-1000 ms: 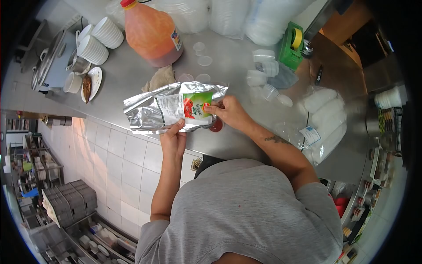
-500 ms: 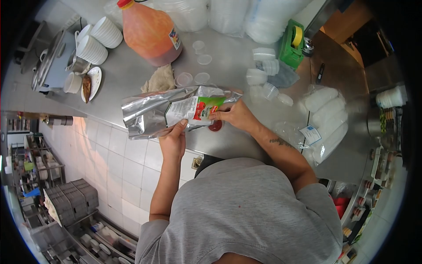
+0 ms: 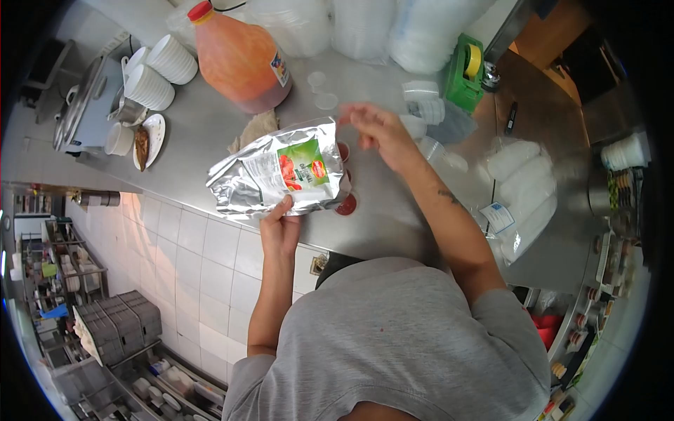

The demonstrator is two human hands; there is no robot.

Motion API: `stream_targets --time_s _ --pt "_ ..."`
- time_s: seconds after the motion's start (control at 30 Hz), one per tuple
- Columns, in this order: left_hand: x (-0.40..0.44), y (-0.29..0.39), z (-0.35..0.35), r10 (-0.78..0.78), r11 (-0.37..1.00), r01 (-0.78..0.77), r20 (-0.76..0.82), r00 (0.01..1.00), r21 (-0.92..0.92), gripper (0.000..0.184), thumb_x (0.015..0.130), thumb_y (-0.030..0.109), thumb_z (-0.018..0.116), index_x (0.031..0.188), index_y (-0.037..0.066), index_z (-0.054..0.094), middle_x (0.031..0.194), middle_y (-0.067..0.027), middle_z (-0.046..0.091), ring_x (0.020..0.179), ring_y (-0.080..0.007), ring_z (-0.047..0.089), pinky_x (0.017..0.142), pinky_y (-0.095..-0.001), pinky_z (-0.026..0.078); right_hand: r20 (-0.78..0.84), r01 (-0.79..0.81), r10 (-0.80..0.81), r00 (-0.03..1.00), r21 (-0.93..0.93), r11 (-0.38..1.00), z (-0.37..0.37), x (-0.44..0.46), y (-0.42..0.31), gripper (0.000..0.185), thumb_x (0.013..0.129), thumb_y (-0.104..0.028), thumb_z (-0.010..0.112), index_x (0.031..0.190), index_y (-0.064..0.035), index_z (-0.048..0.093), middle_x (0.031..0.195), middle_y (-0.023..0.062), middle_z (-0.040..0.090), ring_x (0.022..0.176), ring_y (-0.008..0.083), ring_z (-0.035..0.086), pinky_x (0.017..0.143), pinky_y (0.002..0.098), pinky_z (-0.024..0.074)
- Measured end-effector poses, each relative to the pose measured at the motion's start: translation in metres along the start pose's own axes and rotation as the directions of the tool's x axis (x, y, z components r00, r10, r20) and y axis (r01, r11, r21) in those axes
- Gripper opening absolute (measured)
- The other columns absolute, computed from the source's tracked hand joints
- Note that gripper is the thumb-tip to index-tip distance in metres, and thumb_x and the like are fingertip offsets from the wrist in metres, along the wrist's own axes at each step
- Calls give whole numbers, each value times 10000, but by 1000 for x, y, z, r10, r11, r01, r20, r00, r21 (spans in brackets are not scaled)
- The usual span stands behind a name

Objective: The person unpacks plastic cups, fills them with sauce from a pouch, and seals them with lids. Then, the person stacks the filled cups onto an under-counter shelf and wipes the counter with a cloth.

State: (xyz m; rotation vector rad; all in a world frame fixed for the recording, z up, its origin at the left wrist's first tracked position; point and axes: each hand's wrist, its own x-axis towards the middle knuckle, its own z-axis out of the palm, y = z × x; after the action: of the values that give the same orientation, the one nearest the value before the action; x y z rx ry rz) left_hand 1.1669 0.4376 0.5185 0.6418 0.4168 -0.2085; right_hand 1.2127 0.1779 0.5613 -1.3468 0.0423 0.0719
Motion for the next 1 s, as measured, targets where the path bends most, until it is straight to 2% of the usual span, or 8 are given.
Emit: stream_targets --time_s 0.13,0.23,0.33,0.43,0.63,0.77,0.87,1.0 --pt "-3 -3 3 -11 1000 11 -23 1000 -9 516 807 -139 513 1300 -76 372 1286 -197 479 1176 -303 494 1039 -434 401 -90 165 -251 964 -537 827 -9 75 13 342 830 -183 646 1155 -86 603 1073 70 623 813 156 591 725 288 480" --pt "-5 -3 4 -29 999 29 1 1000 -34 515 807 -140 510 1299 -74 371 1291 -197 474 1176 -305 496 1033 -431 409 51 282 -562 825 -900 333 -6 128 35 369 781 -174 656 1139 -102 602 1148 126 585 1028 278 570 889 380 452" --pt "-2 -3 -2 -36 998 35 -19 999 -43 522 801 -144 511 1299 -71 370 1293 -190 474 1188 -304 486 1039 -436 401 135 233 -462 876 -959 162 -1 148 41 444 742 -158 661 1178 -132 584 1202 172 529 1145 361 478 954 430 407" --pt "-4 -3 -6 -32 999 31 -26 999 -36 523 794 -137 524 1292 -67 378 1286 -185 479 1188 -299 486 1046 -437 392 147 240 -278 949 -909 340 -12 169 41 489 739 -156 660 1218 -146 560 1166 185 529 1121 372 494 944 424 417" --pt "0 -3 -12 -67 996 66 -9 998 -59 529 787 -127 538 1288 -74 379 1280 -189 487 1184 -299 493 1050 -434 387 -134 86 -429 894 -886 455 -23 125 -8 457 714 -183 658 1161 -131 579 1073 179 545 1027 294 541 870 381 464" --pt "5 -3 -14 -92 993 93 10 996 -70 516 792 -114 538 1283 -92 380 1286 -199 483 1192 -306 488 1056 -433 383 -220 67 -167 961 -403 913 -45 48 -49 447 745 -198 666 1156 -76 536 1019 111 550 937 181 552 832 309 462" --pt "3 0 -8 -98 993 99 25 995 -66 502 800 -112 527 1280 -95 383 1289 -204 480 1192 -311 488 1055 -435 384 -159 63 -30 987 207 976 -52 -22 -47 360 792 -178 658 1079 -32 497 1034 81 559 916 162 557 836 302 458" --pt "2 1 -6 -96 993 97 16 995 -64 490 810 -111 516 1281 -102 380 1294 -208 475 1195 -320 484 1051 -440 388 -219 88 -58 974 132 987 -45 -97 -15 305 782 -86 671 1023 -59 486 1089 87 534 959 175 557 864 303 459"
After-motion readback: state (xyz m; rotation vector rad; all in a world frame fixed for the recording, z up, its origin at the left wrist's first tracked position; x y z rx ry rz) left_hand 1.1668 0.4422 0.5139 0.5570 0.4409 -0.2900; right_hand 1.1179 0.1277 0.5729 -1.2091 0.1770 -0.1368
